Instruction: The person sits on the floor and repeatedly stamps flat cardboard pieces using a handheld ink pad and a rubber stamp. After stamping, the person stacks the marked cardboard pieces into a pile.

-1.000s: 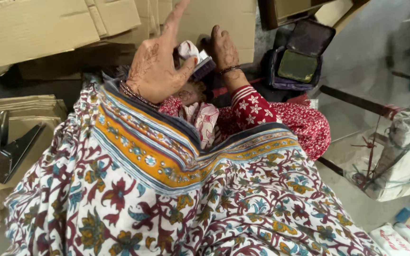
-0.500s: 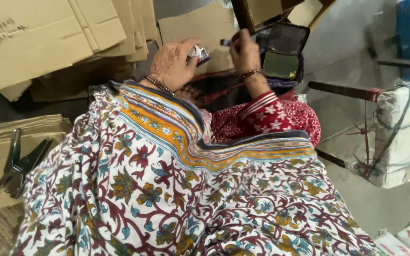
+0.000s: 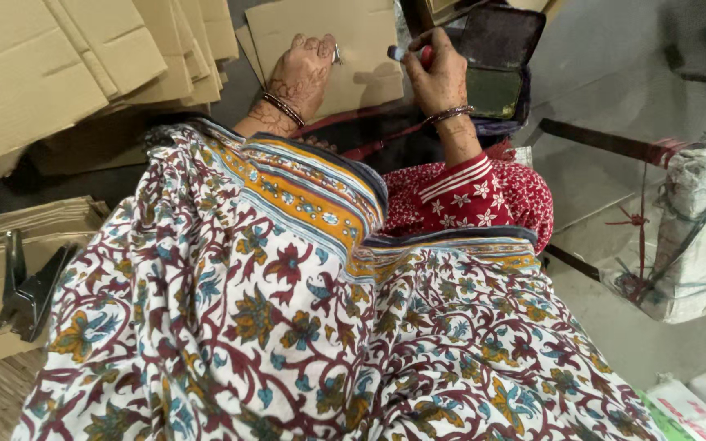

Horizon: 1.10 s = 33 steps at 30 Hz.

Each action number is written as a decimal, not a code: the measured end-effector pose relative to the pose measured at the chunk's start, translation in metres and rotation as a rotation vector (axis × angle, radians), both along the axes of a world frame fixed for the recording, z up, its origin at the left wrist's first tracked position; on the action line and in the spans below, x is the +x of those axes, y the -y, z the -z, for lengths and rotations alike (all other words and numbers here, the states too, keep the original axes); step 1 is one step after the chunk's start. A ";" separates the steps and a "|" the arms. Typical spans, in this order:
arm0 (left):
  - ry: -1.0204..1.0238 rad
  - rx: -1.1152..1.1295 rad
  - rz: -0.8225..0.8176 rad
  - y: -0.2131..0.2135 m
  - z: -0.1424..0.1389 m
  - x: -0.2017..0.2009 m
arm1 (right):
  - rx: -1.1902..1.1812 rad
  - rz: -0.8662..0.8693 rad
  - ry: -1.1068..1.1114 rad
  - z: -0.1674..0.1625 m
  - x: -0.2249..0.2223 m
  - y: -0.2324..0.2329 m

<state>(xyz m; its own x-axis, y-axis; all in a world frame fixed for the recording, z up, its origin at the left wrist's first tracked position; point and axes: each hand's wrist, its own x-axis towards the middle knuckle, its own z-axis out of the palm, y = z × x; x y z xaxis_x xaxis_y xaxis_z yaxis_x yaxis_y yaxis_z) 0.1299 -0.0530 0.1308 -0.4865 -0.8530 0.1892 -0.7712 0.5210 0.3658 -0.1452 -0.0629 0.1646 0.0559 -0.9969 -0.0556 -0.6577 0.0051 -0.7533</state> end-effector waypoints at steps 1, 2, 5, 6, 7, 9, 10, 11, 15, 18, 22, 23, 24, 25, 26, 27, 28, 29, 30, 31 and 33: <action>0.003 0.004 0.003 0.001 -0.002 0.002 | -0.020 -0.007 0.004 0.000 0.003 0.002; 0.006 0.003 0.001 0.003 -0.004 0.005 | 0.026 0.001 -0.016 0.000 0.007 0.003; -0.028 0.012 -0.025 0.006 -0.008 0.009 | 0.150 0.026 -0.050 0.002 0.014 0.003; -0.070 0.015 -0.063 0.005 -0.007 0.013 | 0.178 0.031 -0.041 0.004 0.013 0.001; -0.127 0.019 -0.112 0.001 -0.004 0.017 | 0.213 0.037 -0.035 0.005 0.013 -0.001; -0.288 0.131 -0.254 -0.015 0.006 0.026 | 0.264 0.048 -0.052 0.012 0.009 -0.006; -0.392 0.233 -0.351 -0.026 0.012 0.031 | 0.292 0.049 -0.060 0.016 0.007 -0.008; -0.494 0.331 -0.448 -0.035 0.018 0.037 | 0.314 0.034 -0.056 0.021 0.005 -0.009; -0.502 0.458 -0.608 -0.063 0.043 0.053 | 0.353 -0.009 -0.054 0.047 0.010 0.001; -0.667 0.873 -0.824 -0.071 0.059 0.055 | 0.367 -0.016 -0.089 0.065 0.016 0.005; -0.700 0.895 -0.838 -0.072 0.077 0.055 | 0.380 -0.048 -0.085 0.074 0.020 0.005; -0.677 0.888 -0.832 -0.071 0.080 0.054 | 0.400 -0.037 -0.078 0.074 0.020 0.004; -0.737 0.934 -0.852 -0.070 0.082 0.054 | 0.419 -0.021 -0.071 0.072 0.022 0.004; -0.796 0.978 -0.865 -0.069 0.083 0.054 | 0.433 0.000 -0.062 0.070 0.023 0.004; -0.856 1.022 -0.868 -0.067 0.084 0.054 | 0.449 0.020 -0.023 0.068 0.025 0.004; -0.861 1.030 -0.868 -0.066 0.084 0.054 | 0.464 0.043 0.016 0.066 0.027 0.005; -0.864 1.038 -0.867 -0.063 0.084 0.055 | 0.469 0.060 0.017 0.064 0.030 0.006; -0.801 1.036 -0.874 -0.061 0.083 0.056 | 0.474 0.075 0.020 0.062 0.031 0.007; -0.739 1.032 -0.884 -0.060 0.081 0.058 | 0.442 0.087 0.046 0.061 0.033 0.007; -0.709 1.007 -0.887 -0.057 0.080 0.059 | 0.414 0.092 0.073 0.061 0.034 0.008; -0.708 0.998 -0.903 -0.054 0.077 0.062 | 0.419 0.111 0.130 0.060 0.034 0.008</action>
<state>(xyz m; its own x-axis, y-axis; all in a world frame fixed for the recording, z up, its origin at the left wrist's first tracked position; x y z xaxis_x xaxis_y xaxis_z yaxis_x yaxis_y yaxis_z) 0.1916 0.0006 0.0534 0.1931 -0.7220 -0.6643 -0.2065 -0.6918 0.6919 -0.1107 -0.0711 0.1049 -0.0172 -0.8903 -0.4551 -0.5363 0.3924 -0.7473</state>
